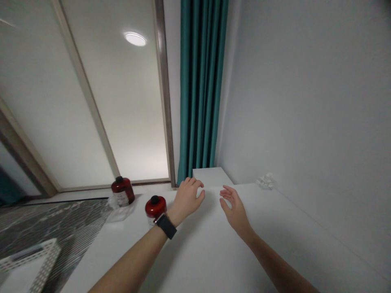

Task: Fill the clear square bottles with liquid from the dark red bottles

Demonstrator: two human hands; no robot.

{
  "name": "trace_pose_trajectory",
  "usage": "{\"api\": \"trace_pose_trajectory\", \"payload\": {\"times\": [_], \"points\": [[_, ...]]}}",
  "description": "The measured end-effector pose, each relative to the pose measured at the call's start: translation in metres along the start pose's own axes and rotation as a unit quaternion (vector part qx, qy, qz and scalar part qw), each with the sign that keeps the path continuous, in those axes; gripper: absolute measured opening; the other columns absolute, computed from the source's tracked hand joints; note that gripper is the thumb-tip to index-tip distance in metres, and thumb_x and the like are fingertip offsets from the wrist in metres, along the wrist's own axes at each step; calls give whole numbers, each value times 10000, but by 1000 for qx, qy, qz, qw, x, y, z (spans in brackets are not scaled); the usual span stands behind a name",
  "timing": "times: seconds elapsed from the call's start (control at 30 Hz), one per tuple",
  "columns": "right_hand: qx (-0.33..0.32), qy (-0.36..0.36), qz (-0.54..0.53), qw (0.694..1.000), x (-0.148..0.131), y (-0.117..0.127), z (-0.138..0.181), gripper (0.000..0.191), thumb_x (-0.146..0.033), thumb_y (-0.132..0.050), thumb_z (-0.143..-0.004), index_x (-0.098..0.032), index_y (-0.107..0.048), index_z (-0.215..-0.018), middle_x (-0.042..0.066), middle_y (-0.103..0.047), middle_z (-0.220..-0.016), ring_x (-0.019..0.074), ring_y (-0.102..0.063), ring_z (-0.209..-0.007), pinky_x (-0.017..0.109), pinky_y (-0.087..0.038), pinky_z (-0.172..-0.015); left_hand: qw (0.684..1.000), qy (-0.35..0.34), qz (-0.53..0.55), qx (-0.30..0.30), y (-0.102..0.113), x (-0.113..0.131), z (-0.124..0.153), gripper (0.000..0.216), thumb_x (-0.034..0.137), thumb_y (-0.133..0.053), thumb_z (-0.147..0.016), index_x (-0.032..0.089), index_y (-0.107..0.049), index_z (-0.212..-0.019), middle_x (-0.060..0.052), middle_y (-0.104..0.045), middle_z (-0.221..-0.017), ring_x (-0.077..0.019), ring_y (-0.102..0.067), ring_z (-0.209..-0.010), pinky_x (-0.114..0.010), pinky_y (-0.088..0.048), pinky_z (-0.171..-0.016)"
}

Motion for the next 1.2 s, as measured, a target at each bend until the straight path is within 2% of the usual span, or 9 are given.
{"api": "trace_pose_trajectory", "payload": {"times": [0.17, 0.23, 0.3, 0.47, 0.6, 0.73, 0.9, 1.1, 1.2], "points": [[-55, 5, -33, 998, -19, -53, 18, 365, -294, -585, -864, -236, -575, -1224, 90, -675, -1081, 241, -658, -1035, 458, -522, -966, 999, -4, -18, 48, 75, -24, 49, 122, 184, -551, -917, 187, -634, -1006, -80, -648, -1048, -275, -561, -1038, -447, -462, -938], [-79, 9, -43, 996, -25, -74, 26, 367, -289, -582, -867, -243, -572, -1231, 87, -671, -1088, 243, -653, -1036, 464, -512, -974, 996, 19, -12, 90, 93, -41, 73, 179, 175, -550, -908, 193, -609, -1076, -88, -614, -1114, -282, -543, -1090, -466, -455, -968], [-100, 10, -56, 993, -29, -96, 34, 371, -290, -576, -873, -246, -566, -1241, 79, -665, -1074, 238, -656, -1003, 465, -514, -966, 989, 62, 4, 134, 99, -63, 98, 289, 172, -546, -898, 198, -552, -1185, -100, -582, -1174, -290, -523, -1142, -496, -439, -1013], [-157, 4, -88, 984, -34, -153, 52, 384, -302, -588, -875, -236, -560, -1253, 79, -667, -1057, 230, -664, -965, 427, -543, -907, 974, 153, 97, 134, 62, -119, 153, 448, 261, -559, -920, 208, -422, -1343, -126, -526, -1271, -296, -513, -1206, -497, -480, -994], [-178, -1, -93, 980, -27, -183, 67, 385, -299, -569, -890, -212, -552, -1265, 109, -665, -1101, 210, -668, -872, 358, -578, -751, 959, 195, 138, 151, 36, -138, 178, 450, 254, -530, -927, 199, -420, -1360, -136, -523, -1278, -290, -532, -1188, -504, -481, -999], [-179, -10, -87, 980, -14, -190, 79, 352, -275, -513, -916, -190, -548, -1256, 121, -673, -1080, 209, -653, -829, 369, -572, -730, 957, 196, 161, 137, 25, -137, 186, 445, 215, -549, -890, 184, -493, -1330, -142, -563, -1270, -298, -542, -1194, -511, -465, -1025], [-213, -4, -87, 973, -9, -190, 88, 498, -198, -550, -846, -230, -515, -1342, 114, -665, -1238, 234, -663, -966, 403, -566, -824, 932, 194, 280, 123, 20, -135, 188, 538, 114, -468, -836, 176, -491, -1370, -138, -573, -1382, -278, -549, -1254, -467, -468, -1041], [-260, -8, -82, 962, -10, -195, 96, 735, -213, -656, -774, -229, -394, -1460, 139, -562, -1417, 282, -622, -1157, 475, -525, -983, 921, 215, 302, 117, 28, -131, 190, 371, 117, -468, -819, 168, -582, -1169, -99, -682, -1094, -252, -648, -1037, -432, -539, -908], [-281, -28, -65, 957, -7, -201, 99, 974, -197, -745, -701, -242, -247, -1537, 142, -450, -1523, 313, -494, -1348, 521, -398, -1132, 933, 187, 292, 101, 30, -120, 188, 330, 121, -472, -836, 178, -586, -1140, -88, -676, -1066, -240, -652, -1001, -413, -548, -880]]}}
Point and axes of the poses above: each hand's wrist, its own z-axis away from the middle knuckle, its own y-axis out of the back of the hand, x = y × z, the point moved 7 cm from there along -z, towards the middle knuckle
